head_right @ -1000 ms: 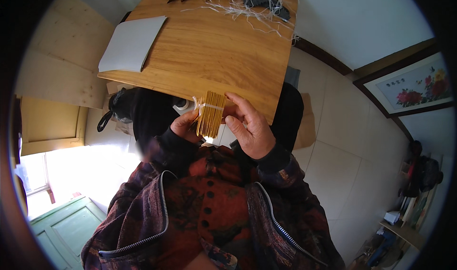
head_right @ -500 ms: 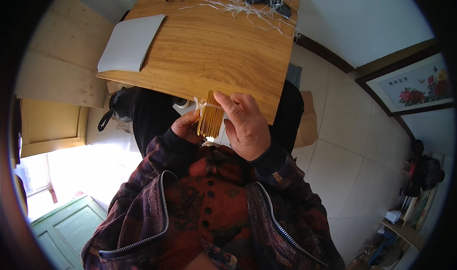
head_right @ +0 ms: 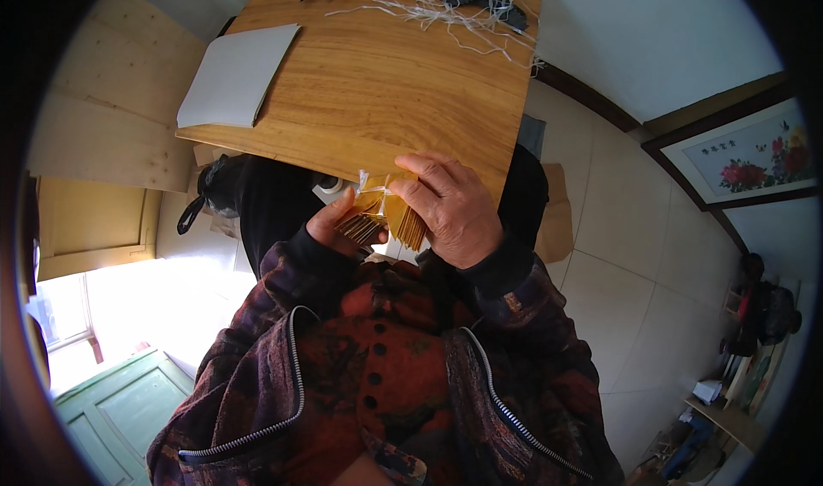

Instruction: The person gathers small yellow paper packets from a wooden table, aligns them into a neat stack, and secures the bundle with a white string. The person repeats this process to form multiple bundles.

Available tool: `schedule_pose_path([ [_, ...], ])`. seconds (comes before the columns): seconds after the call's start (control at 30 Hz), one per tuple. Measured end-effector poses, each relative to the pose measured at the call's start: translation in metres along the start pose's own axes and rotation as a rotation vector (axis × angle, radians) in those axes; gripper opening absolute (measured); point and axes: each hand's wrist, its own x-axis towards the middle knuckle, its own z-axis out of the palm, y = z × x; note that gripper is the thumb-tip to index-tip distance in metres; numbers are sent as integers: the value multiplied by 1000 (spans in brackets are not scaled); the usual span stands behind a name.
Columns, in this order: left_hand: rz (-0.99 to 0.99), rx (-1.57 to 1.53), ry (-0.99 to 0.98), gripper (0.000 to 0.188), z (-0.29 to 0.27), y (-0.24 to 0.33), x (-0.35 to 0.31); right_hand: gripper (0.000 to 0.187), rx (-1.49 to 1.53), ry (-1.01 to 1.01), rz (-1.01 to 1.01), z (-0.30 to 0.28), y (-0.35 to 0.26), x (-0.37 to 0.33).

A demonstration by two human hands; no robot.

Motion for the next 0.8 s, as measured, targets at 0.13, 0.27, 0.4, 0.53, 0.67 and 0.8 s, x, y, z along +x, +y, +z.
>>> schedule_pose_path([
  [0.13, 134, 120, 78, 63, -1, 14, 2, 34, 251, 33, 217, -5, 14, 0],
  [0.27, 549, 724, 390, 42, 20, 36, 2, 35, 240, 14, 467, -18, 28, 4],
  [0.4, 845, 1710, 356, 66, 54, 39, 7, 32, 82, -69, 457, -24, 37, 18],
  [0.53, 877, 1886, 300, 72, 55, 31, 50, 34, -22, -82, 284, -19, 35, 30],
  [0.67, 669, 1919, 252, 63, 19, 30, 85, 37, -79, -151, 238, -13, 33, 36],
  [0.8, 660, 1838, 194, 46, -14, 21, 101, 43, -99, -177, 204, -3, 35, 42],
])
